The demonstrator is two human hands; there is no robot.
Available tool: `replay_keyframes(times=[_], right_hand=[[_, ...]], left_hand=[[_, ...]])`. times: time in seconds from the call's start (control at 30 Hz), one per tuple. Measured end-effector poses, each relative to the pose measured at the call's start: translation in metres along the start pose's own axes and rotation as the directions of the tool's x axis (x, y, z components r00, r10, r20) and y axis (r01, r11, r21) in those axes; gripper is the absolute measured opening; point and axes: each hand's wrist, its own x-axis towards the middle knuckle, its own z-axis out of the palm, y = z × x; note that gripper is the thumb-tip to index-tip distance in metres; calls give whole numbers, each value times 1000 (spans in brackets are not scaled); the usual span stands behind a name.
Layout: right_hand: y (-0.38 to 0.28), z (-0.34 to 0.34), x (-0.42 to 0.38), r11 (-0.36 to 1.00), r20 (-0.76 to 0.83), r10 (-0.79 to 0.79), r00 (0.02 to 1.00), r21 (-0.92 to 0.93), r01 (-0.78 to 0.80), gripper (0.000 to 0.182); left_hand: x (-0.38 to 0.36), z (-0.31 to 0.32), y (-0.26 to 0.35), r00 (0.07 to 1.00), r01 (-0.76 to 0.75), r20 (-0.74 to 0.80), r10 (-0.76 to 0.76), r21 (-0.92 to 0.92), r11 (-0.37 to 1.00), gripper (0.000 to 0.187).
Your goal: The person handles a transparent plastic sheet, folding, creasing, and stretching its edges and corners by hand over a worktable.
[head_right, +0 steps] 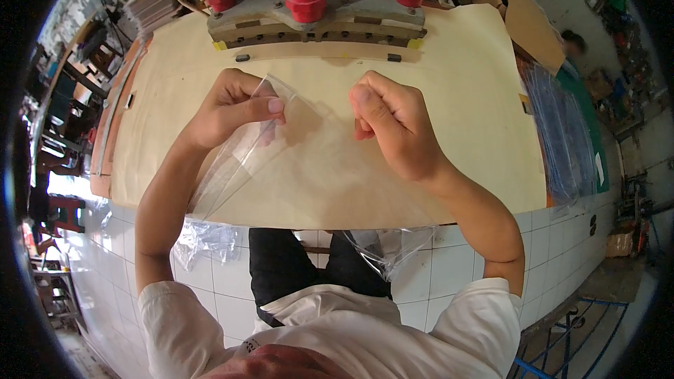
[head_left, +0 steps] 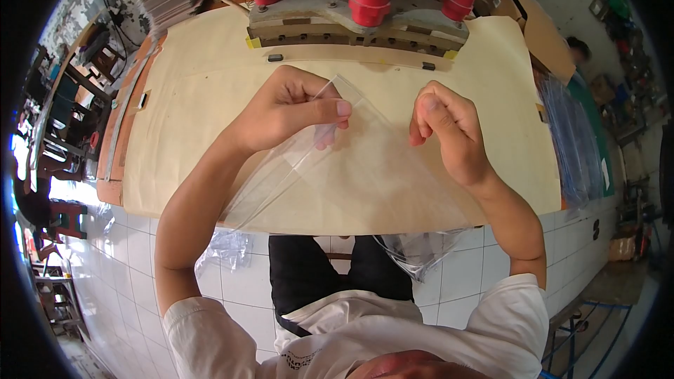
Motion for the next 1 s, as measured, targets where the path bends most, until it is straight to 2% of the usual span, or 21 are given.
replay_keyframes(times=[0.2,0.27,0.37,0.8,0.87,1.0], right_hand=[[-4,8,0,1000,-17,-28,999,-12,28,17],[0,5,1,982,42,-111,993,-150,117,12],[-2,7,1,961,39,-154,987,-228,159,11],[-3,15,2,902,80,-213,974,-367,228,8],[0,17,2,879,84,-280,956,-377,290,8],[-1,10,1,862,93,-315,945,-390,325,11]], left_hand=[[0,0,0,1000,-2,-1,2,14,1000,22],[0,0,0,1000,-1,-1,1,15,1000,22],[0,0,-1,1000,2,1,-2,4,1000,22],[0,0,-1,1000,-2,2,2,6,1000,22],[0,0,-1,1000,-2,3,2,8,1000,21],[-1,-1,1,1000,-13,19,12,14,1000,21]])
